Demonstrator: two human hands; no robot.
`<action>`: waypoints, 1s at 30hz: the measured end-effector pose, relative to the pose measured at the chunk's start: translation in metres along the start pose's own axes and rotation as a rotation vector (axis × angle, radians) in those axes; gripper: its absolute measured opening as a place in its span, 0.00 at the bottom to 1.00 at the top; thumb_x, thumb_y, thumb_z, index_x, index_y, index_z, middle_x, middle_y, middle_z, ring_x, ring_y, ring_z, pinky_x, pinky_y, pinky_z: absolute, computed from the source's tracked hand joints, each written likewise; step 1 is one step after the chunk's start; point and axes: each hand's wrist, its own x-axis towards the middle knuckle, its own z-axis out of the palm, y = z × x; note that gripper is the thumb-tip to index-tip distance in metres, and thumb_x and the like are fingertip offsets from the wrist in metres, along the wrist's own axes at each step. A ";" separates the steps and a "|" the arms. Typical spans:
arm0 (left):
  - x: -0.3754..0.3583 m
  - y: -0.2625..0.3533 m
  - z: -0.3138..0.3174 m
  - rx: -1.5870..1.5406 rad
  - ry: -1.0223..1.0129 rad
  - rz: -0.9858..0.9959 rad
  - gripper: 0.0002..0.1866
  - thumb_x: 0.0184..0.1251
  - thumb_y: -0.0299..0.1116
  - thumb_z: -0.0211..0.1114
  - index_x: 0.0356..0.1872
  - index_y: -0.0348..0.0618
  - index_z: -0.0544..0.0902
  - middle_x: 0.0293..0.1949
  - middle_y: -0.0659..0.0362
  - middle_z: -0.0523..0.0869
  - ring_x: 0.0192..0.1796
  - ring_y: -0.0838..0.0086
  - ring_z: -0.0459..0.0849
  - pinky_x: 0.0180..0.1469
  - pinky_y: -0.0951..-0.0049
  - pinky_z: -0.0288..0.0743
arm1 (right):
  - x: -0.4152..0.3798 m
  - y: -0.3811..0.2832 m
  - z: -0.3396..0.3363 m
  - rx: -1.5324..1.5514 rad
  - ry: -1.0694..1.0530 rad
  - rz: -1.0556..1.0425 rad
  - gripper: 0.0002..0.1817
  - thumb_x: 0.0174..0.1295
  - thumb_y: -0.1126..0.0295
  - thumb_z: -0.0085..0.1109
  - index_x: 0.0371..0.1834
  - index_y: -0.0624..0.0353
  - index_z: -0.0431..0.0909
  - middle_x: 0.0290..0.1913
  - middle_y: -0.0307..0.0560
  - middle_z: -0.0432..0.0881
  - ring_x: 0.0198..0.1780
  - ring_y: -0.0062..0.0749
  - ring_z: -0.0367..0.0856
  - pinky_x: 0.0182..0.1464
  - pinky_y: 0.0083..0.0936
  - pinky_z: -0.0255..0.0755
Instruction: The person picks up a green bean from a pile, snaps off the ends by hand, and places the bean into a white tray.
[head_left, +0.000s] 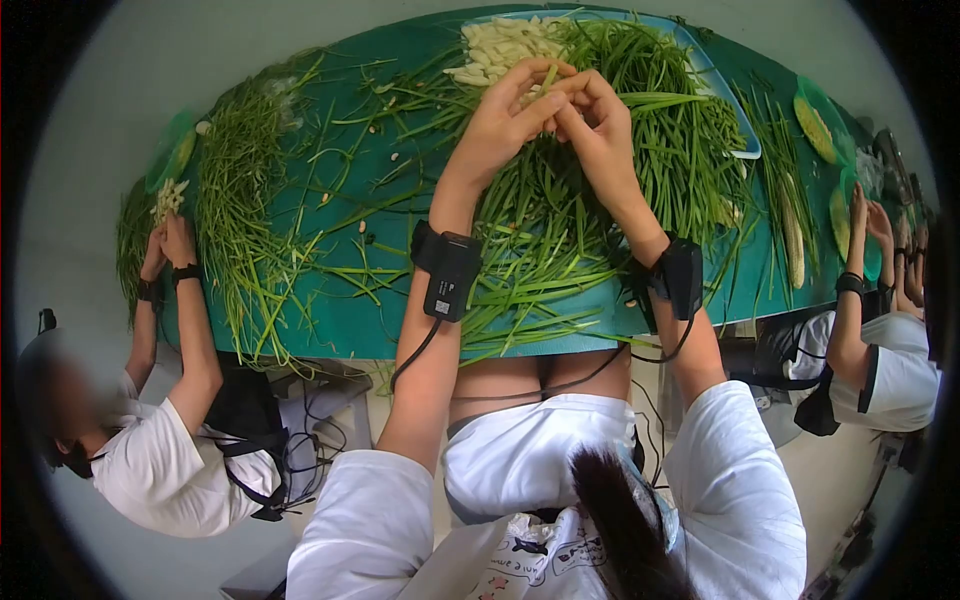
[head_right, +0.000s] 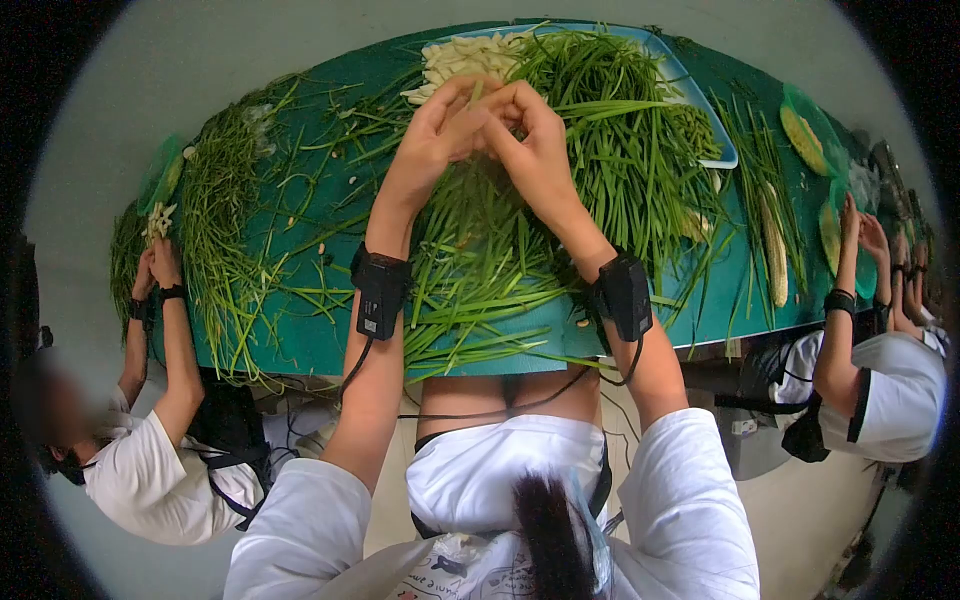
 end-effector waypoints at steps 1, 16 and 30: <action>0.001 -0.002 0.002 -0.016 0.000 0.008 0.15 0.75 0.36 0.53 0.56 0.40 0.74 0.34 0.68 0.76 0.29 0.88 0.68 0.29 0.87 0.59 | 0.000 0.000 -0.001 0.000 -0.001 0.001 0.05 0.66 0.72 0.56 0.37 0.62 0.72 0.28 0.35 0.79 0.28 0.12 0.71 0.30 0.14 0.63; 0.002 -0.005 -0.007 -0.105 -0.008 -0.028 0.15 0.74 0.38 0.54 0.54 0.42 0.75 0.34 0.68 0.78 0.27 0.89 0.68 0.25 0.86 0.55 | -0.001 -0.004 0.002 0.005 -0.015 0.027 0.05 0.66 0.72 0.56 0.37 0.61 0.71 0.26 0.35 0.76 0.27 0.13 0.69 0.29 0.15 0.63; 0.001 -0.004 -0.005 -0.115 -0.011 -0.038 0.16 0.75 0.40 0.52 0.54 0.42 0.76 0.40 0.66 0.83 0.26 0.90 0.66 0.26 0.86 0.54 | -0.001 -0.002 0.002 0.017 -0.021 0.033 0.06 0.67 0.71 0.56 0.37 0.61 0.72 0.27 0.34 0.77 0.26 0.12 0.68 0.29 0.14 0.63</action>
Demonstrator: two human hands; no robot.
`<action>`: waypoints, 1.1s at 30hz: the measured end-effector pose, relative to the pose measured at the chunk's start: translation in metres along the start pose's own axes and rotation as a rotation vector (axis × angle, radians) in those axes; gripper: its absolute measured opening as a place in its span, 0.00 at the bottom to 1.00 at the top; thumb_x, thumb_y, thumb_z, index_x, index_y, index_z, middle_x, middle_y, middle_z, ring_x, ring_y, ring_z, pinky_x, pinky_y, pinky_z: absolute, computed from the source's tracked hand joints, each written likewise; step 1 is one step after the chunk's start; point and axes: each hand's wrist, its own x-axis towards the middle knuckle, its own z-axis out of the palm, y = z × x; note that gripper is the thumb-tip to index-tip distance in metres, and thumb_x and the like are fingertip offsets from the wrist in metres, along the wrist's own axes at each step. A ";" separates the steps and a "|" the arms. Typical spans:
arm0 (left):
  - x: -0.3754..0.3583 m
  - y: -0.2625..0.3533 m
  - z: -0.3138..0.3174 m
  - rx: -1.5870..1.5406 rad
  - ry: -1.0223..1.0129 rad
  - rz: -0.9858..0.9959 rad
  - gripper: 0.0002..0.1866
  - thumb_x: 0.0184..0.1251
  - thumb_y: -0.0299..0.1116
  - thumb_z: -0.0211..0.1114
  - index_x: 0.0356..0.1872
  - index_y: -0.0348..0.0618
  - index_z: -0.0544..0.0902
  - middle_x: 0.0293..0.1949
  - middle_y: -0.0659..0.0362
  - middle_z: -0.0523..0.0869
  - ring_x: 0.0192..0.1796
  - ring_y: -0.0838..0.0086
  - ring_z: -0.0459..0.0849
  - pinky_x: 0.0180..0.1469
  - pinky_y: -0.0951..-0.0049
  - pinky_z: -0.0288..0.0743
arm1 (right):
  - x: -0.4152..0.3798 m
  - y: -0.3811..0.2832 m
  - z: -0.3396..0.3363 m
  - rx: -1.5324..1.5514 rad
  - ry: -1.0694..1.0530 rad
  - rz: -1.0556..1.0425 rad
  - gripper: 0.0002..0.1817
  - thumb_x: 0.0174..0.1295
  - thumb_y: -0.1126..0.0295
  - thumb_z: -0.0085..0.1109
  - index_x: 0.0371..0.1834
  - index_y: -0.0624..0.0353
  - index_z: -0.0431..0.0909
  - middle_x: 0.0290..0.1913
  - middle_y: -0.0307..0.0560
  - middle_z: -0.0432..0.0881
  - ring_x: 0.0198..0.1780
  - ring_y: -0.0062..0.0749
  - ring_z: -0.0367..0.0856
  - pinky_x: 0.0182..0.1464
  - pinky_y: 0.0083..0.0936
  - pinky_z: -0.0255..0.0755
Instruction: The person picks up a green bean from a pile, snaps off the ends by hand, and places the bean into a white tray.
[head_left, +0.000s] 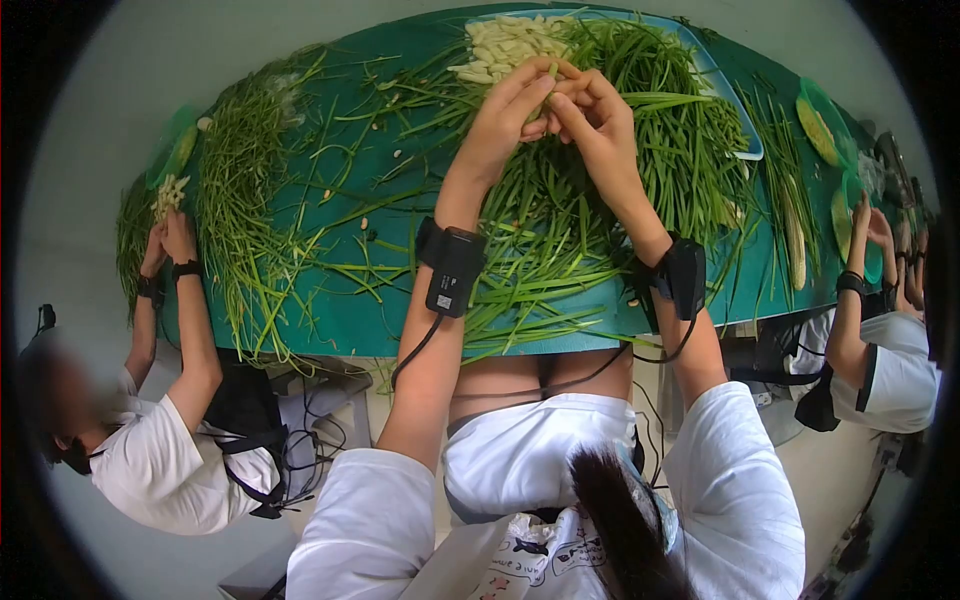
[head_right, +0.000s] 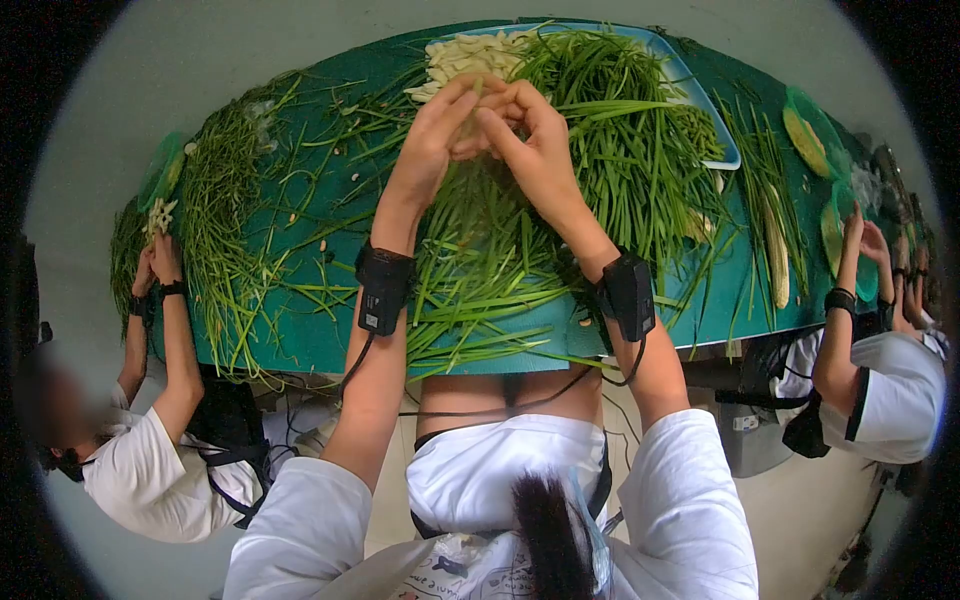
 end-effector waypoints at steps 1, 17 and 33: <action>0.000 -0.001 -0.001 0.004 0.003 -0.003 0.15 0.75 0.40 0.52 0.54 0.42 0.76 0.41 0.66 0.83 0.26 0.90 0.66 0.26 0.86 0.54 | -0.001 0.000 0.000 0.000 0.000 0.000 0.06 0.67 0.71 0.56 0.37 0.61 0.72 0.27 0.34 0.77 0.26 0.12 0.68 0.29 0.14 0.63; 0.000 0.002 -0.004 -0.015 -0.039 0.013 0.18 0.72 0.39 0.52 0.55 0.39 0.78 0.28 0.66 0.76 0.27 0.89 0.68 0.25 0.85 0.55 | -0.001 -0.002 0.000 0.032 -0.016 0.015 0.15 0.67 0.71 0.56 0.54 0.66 0.72 0.33 0.36 0.80 0.28 0.12 0.70 0.30 0.13 0.63; -0.001 0.002 -0.003 -0.073 -0.010 0.021 0.20 0.73 0.39 0.51 0.57 0.36 0.77 0.37 0.62 0.83 0.29 0.86 0.71 0.27 0.85 0.58 | -0.001 -0.002 0.001 0.071 -0.006 0.025 0.14 0.67 0.71 0.55 0.53 0.65 0.72 0.32 0.35 0.80 0.28 0.12 0.70 0.30 0.13 0.64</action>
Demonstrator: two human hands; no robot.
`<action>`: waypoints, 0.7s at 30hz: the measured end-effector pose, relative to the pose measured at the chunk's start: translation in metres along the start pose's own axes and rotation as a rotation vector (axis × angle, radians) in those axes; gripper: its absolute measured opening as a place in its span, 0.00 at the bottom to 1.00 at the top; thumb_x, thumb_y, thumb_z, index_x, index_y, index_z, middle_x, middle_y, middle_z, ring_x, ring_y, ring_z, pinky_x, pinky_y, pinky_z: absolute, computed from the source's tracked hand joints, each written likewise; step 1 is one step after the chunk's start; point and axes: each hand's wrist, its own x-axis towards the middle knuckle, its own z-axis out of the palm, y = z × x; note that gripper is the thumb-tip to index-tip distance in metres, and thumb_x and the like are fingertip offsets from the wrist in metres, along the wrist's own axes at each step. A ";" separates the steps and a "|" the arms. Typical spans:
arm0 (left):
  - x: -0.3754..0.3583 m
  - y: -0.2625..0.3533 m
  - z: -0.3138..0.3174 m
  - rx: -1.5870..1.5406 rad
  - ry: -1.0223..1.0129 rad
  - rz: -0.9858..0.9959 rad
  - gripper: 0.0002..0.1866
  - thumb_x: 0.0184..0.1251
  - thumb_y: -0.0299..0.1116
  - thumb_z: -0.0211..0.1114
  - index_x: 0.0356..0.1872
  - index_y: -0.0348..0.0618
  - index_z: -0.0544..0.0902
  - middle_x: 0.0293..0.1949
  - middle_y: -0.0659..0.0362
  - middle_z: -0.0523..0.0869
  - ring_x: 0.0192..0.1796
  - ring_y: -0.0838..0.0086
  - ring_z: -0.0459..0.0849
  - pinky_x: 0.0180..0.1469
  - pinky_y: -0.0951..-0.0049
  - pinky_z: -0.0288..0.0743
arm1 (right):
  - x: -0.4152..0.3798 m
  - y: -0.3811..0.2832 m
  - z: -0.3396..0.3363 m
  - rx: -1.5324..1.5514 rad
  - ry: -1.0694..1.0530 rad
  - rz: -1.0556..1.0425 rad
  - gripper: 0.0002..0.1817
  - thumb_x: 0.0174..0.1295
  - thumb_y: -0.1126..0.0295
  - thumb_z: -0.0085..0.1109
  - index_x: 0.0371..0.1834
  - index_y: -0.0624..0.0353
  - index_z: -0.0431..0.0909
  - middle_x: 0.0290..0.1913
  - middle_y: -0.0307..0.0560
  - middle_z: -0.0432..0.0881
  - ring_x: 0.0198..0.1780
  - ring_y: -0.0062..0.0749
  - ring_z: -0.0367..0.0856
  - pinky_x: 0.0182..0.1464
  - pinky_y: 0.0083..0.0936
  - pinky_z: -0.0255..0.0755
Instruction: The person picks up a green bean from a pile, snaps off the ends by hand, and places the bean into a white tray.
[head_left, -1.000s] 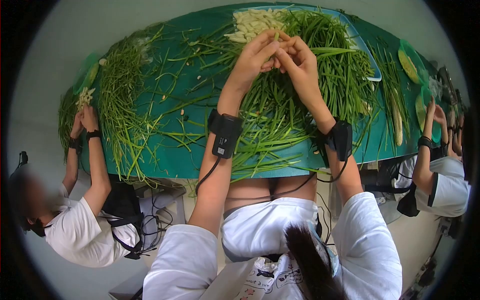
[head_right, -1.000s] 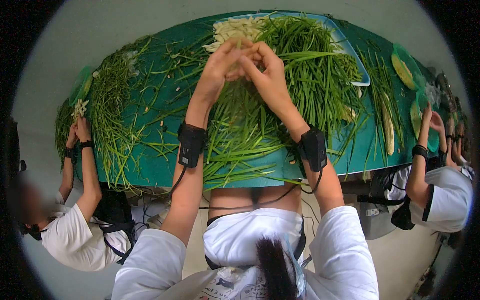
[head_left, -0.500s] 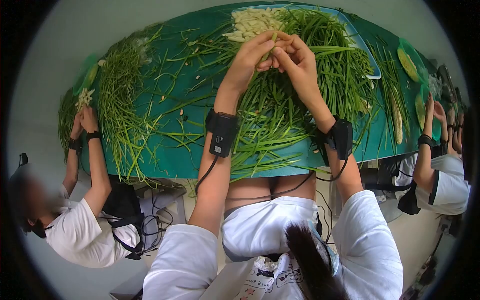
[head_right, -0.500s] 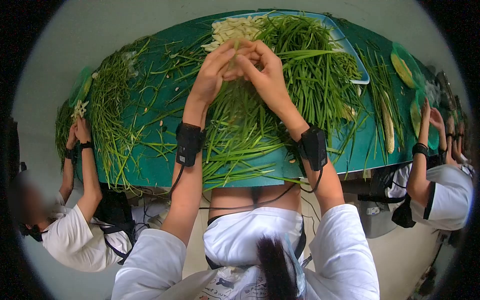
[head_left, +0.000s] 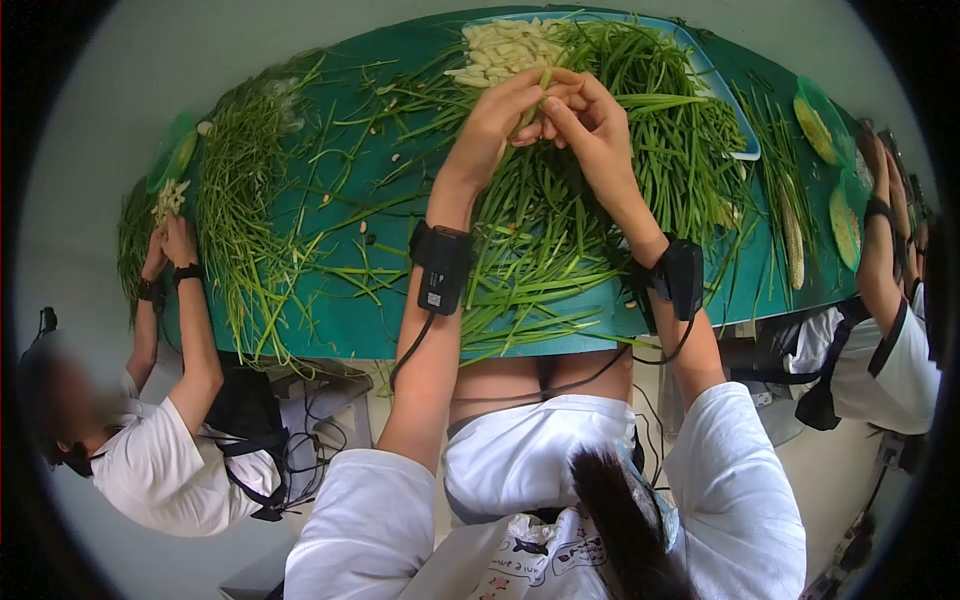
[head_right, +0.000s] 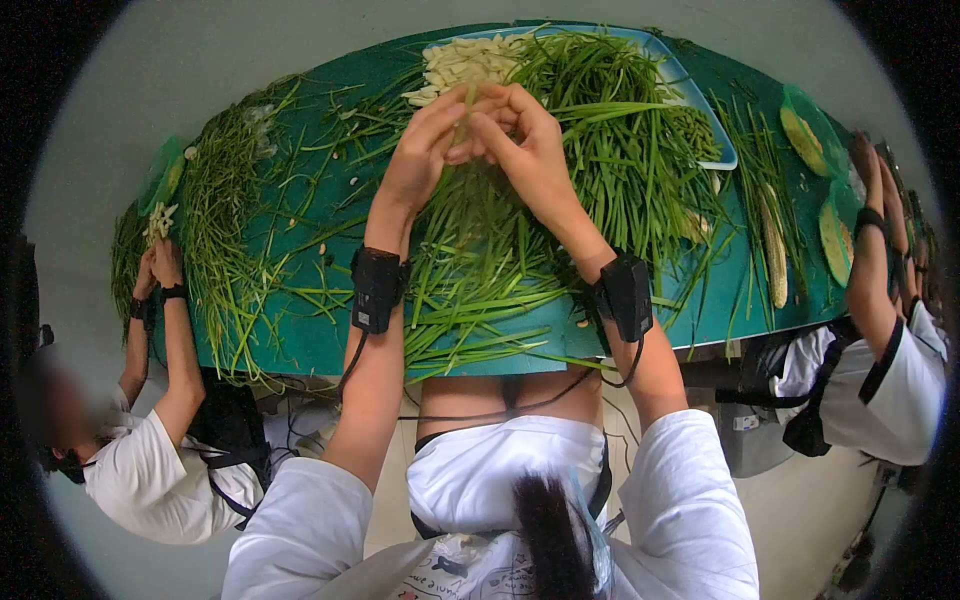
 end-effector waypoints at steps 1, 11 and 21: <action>0.000 0.003 0.000 0.023 -0.021 -0.018 0.20 0.72 0.39 0.51 0.57 0.36 0.76 0.36 0.63 0.83 0.29 0.86 0.71 0.27 0.85 0.58 | 0.000 0.000 0.000 0.000 0.003 0.000 0.14 0.67 0.71 0.55 0.53 0.65 0.72 0.32 0.35 0.80 0.28 0.12 0.70 0.30 0.13 0.64; 0.001 -0.003 -0.008 0.155 -0.061 -0.080 0.24 0.69 0.42 0.56 0.61 0.37 0.74 0.47 0.65 0.82 0.33 0.88 0.70 0.30 0.84 0.58 | 0.001 0.001 -0.005 -0.029 -0.007 -0.005 0.13 0.67 0.70 0.55 0.52 0.64 0.73 0.33 0.36 0.80 0.30 0.12 0.72 0.31 0.13 0.64; 0.000 0.003 -0.001 -0.038 0.019 -0.050 0.21 0.71 0.37 0.47 0.57 0.35 0.77 0.28 0.64 0.78 0.25 0.85 0.68 0.25 0.84 0.56 | 0.000 -0.001 0.000 -0.044 -0.026 0.024 0.12 0.67 0.71 0.55 0.52 0.62 0.74 0.30 0.34 0.79 0.29 0.13 0.72 0.30 0.13 0.64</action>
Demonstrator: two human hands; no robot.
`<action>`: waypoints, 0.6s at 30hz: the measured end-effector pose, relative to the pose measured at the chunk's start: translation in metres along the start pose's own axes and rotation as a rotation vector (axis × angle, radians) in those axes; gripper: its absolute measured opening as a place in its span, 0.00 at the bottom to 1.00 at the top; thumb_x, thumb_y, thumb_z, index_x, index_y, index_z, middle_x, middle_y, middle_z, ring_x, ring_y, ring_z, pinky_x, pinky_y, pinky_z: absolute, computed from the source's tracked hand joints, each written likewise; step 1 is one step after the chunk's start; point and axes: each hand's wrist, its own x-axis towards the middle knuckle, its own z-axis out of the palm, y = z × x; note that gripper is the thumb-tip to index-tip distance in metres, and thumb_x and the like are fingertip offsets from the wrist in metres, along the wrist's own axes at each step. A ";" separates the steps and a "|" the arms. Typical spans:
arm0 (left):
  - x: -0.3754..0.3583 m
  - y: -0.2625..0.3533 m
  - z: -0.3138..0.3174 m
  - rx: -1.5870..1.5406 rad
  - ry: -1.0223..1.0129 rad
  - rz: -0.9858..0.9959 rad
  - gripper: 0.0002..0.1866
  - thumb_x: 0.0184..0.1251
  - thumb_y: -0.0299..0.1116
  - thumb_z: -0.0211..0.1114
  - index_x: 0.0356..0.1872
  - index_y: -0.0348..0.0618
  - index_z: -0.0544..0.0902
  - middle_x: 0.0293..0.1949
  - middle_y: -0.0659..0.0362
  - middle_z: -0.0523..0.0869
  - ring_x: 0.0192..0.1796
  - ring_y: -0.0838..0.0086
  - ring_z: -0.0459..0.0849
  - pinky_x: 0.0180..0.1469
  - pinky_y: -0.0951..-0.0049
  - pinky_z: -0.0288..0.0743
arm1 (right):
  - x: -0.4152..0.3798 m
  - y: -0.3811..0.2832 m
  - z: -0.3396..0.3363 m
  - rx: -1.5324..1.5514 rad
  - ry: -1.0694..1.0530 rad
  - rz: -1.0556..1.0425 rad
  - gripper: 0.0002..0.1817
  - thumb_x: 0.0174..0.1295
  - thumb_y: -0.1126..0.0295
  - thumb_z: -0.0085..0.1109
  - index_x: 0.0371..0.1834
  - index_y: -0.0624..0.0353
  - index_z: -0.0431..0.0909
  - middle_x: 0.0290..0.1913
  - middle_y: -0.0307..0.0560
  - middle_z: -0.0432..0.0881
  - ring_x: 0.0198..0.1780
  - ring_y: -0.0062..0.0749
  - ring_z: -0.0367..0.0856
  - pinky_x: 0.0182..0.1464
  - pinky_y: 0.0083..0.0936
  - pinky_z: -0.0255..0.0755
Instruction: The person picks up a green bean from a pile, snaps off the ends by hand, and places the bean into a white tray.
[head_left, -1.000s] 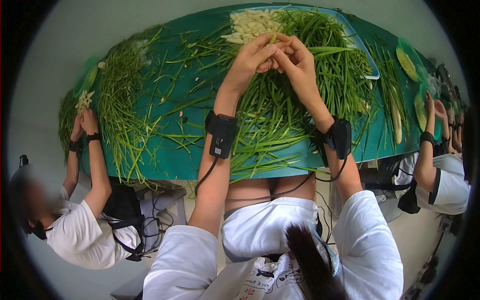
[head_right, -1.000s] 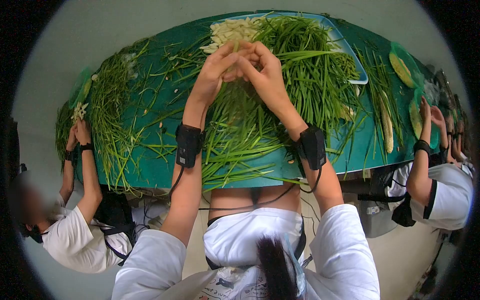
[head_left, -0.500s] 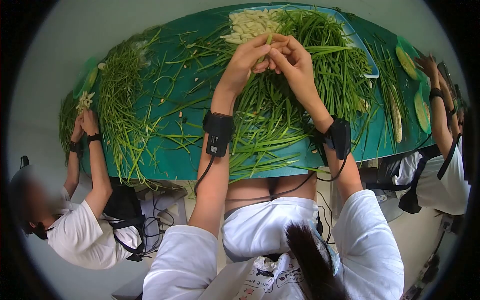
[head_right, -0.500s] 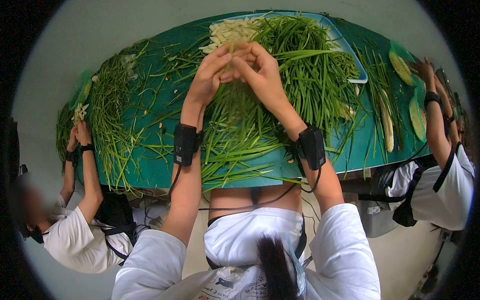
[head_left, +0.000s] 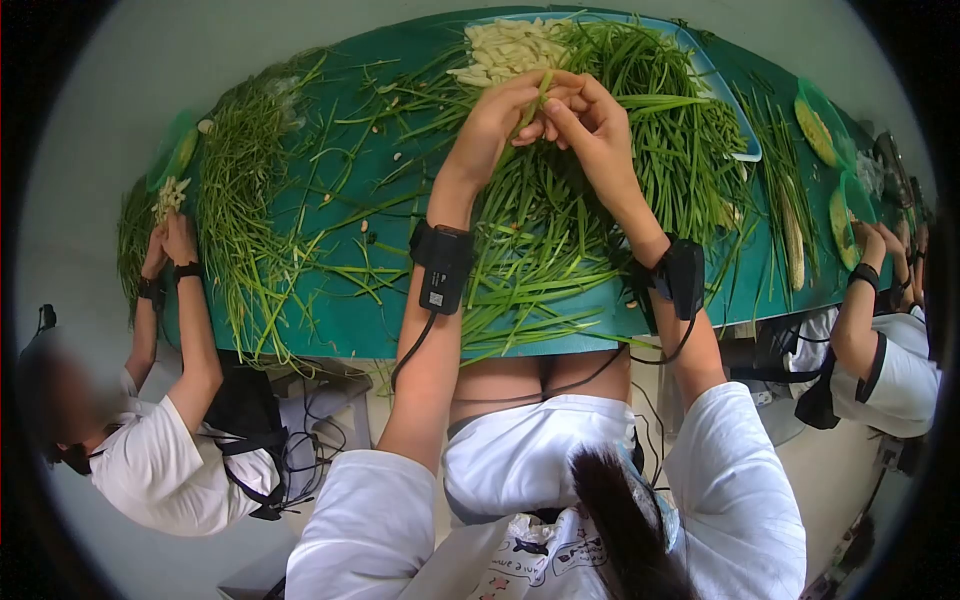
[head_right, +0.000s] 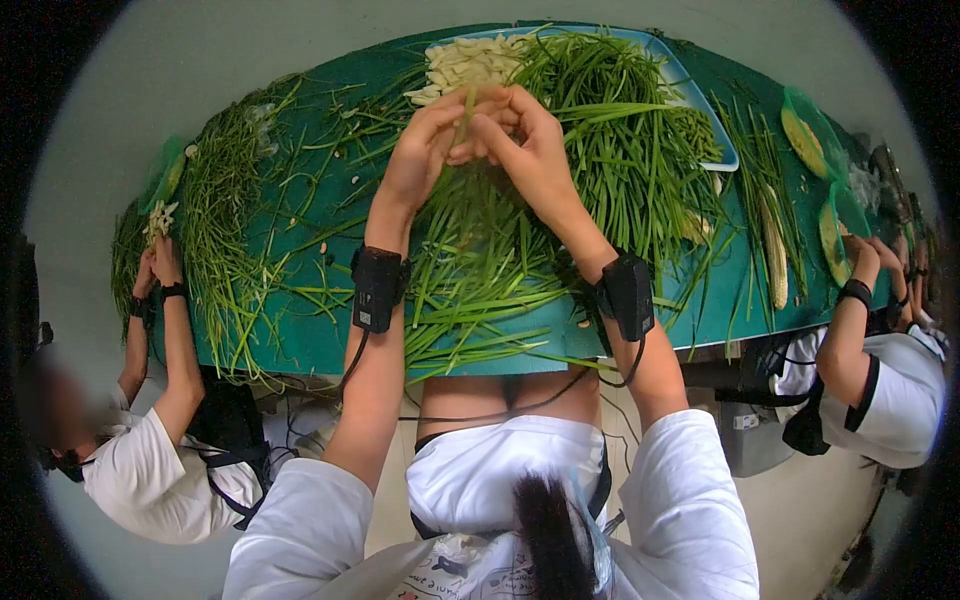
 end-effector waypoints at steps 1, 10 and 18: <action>0.001 -0.002 -0.008 0.060 -0.049 -0.017 0.21 0.71 0.37 0.47 0.58 0.35 0.75 0.36 0.63 0.80 0.29 0.85 0.69 0.28 0.83 0.59 | 0.000 -0.001 0.001 0.000 0.001 0.001 0.12 0.67 0.71 0.55 0.52 0.62 0.74 0.30 0.34 0.79 0.29 0.13 0.72 0.30 0.13 0.64; 0.002 -0.008 -0.007 0.111 -0.022 0.038 0.19 0.67 0.35 0.48 0.51 0.35 0.79 0.26 0.66 0.77 0.23 0.87 0.66 0.25 0.84 0.57 | -0.001 0.003 -0.001 -0.017 -0.024 -0.019 0.17 0.65 0.71 0.57 0.56 0.64 0.73 0.32 0.36 0.80 0.30 0.16 0.75 0.33 0.16 0.69; 0.001 -0.005 -0.011 0.122 -0.043 0.017 0.15 0.68 0.31 0.51 0.50 0.38 0.79 0.24 0.68 0.75 0.23 0.89 0.66 0.24 0.86 0.55 | -0.001 0.002 -0.003 0.002 -0.053 0.028 0.18 0.66 0.71 0.57 0.57 0.64 0.73 0.33 0.35 0.79 0.29 0.15 0.73 0.32 0.15 0.67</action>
